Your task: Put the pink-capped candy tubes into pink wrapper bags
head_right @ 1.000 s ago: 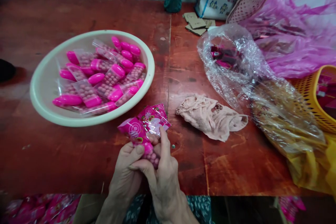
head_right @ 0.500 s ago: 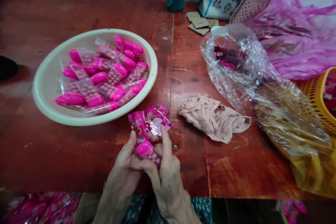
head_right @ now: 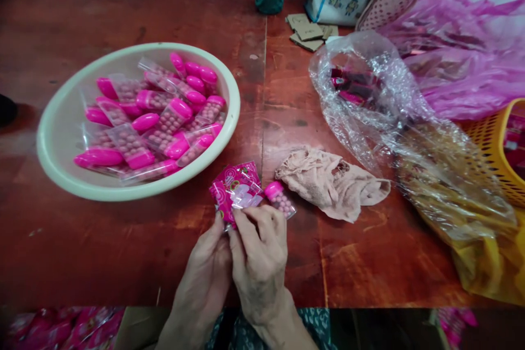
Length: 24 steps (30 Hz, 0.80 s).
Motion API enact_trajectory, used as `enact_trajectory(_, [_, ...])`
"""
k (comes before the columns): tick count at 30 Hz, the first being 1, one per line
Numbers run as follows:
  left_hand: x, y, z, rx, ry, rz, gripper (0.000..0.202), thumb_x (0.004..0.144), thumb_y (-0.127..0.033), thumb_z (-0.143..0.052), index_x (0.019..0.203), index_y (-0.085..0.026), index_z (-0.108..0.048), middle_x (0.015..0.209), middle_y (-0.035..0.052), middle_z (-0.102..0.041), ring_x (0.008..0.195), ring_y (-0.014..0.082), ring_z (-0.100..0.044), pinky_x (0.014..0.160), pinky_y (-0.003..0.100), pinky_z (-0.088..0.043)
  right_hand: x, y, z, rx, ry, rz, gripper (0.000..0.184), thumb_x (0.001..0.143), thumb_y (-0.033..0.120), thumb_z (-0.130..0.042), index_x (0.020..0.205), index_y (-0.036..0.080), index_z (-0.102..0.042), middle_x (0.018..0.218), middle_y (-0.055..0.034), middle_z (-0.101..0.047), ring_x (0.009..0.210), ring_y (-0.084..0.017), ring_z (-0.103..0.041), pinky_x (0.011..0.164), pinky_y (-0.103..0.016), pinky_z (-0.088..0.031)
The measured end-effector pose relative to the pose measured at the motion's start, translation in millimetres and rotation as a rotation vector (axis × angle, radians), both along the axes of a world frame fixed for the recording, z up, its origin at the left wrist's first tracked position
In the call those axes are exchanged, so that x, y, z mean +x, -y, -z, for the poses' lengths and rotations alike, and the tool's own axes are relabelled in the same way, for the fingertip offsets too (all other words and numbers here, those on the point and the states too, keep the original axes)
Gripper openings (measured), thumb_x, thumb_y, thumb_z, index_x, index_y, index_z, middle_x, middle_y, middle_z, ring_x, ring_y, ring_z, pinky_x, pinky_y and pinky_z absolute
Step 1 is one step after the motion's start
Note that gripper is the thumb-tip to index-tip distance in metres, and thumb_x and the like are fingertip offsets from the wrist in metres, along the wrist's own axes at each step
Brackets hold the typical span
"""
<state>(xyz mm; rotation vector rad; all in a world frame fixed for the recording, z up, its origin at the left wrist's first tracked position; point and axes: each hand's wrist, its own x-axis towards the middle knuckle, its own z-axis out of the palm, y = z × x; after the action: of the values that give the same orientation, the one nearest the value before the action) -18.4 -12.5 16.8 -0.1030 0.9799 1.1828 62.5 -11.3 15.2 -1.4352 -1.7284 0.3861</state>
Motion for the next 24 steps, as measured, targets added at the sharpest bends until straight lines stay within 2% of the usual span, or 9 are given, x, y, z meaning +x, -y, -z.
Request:
enact_trajectory(4, [5,5,-1.2,0.065,-0.023,0.060,0.019,0.080,-0.030,-0.061,0.086,-0.014,-0.070,0.085,0.0070,-0.070,0.085,0.0198,-0.063,0.078,0.030,-0.048,9,-3,1.6,0.014,-0.030,0.044,0.025,0.078,0.004,-0.054,0.094,0.020,-0.064,0.086,-0.0059,-0.063,0.085,-0.021,-0.054,0.078,-0.041,-0.047])
enact_trajectory(8, [-10,-1,0.2,0.192,-0.321,-0.032,0.021,0.077,-0.026,-0.064,0.096,-0.019,-0.067,0.089,0.0034,-0.069,0.085,0.0163,-0.062,0.075,0.026,-0.049,20,-5,2.1,-0.099,-0.090,-0.009,0.020,0.081,0.004,-0.051,0.088,0.018,-0.063,0.083,-0.0052,-0.064,0.081,-0.019,-0.055,0.078,-0.039,-0.047])
enact_trajectory(11, [-25,-6,4.1,0.289,-0.546,-0.043,0.013,0.071,-0.017,-0.069,0.084,-0.018,-0.067,0.086,0.0021,-0.068,0.083,0.0141,-0.061,0.074,0.022,-0.048,20,-4,2.6,-0.205,-0.133,-0.072,0.018,0.083,0.004,-0.049,0.085,0.017,-0.063,0.082,-0.0052,-0.064,0.080,-0.018,-0.057,0.080,-0.038,-0.047])
enact_trajectory(13, [-31,-7,7.0,0.352,-0.639,-0.025,0.009,0.069,-0.012,-0.070,0.076,-0.017,-0.066,0.085,0.0016,-0.067,0.082,0.0133,-0.061,0.074,0.021,-0.048,17,-3,3.9,-0.211,-0.148,-0.072,0.018,0.083,0.005,-0.050,0.088,0.016,-0.063,0.083,-0.0056,-0.065,0.081,-0.018,-0.058,0.079,-0.036,-0.048])
enact_trajectory(17, [-35,-6,12.1,0.390,-0.695,-0.041,0.023,0.067,-0.008,-0.071,0.085,-0.020,-0.065,0.083,-0.0005,-0.067,0.074,0.0106,-0.061,0.067,0.019,-0.050,13,1,7.0,-0.192,-0.156,-0.039,0.021,0.083,0.005,-0.051,0.098,0.014,-0.062,0.085,-0.0067,-0.066,0.079,-0.017,-0.060,0.073,-0.029,-0.050])
enact_trajectory(21, [-40,-6,16.4,0.470,-0.704,0.009,0.013,0.068,-0.007,-0.070,0.071,-0.018,-0.064,0.085,-0.0002,-0.064,0.078,0.0118,-0.060,0.068,0.020,-0.050,14,2,7.9,-0.145,-0.175,-0.027,0.020,0.082,0.004,-0.051,0.096,0.014,-0.062,0.082,-0.0065,-0.067,0.074,-0.016,-0.062,0.068,-0.026,-0.050])
enact_trajectory(24, [-45,-5,18.8,0.543,-0.707,0.095,0.008,0.071,-0.011,-0.067,0.069,-0.018,-0.067,0.089,0.0024,-0.064,0.083,0.0157,-0.059,0.070,0.024,-0.048,13,2,8.1,-0.100,-0.149,-0.054,0.019,0.083,0.004,-0.049,0.092,0.014,-0.063,0.074,-0.0052,-0.066,0.067,-0.016,-0.061,0.062,-0.026,-0.049])
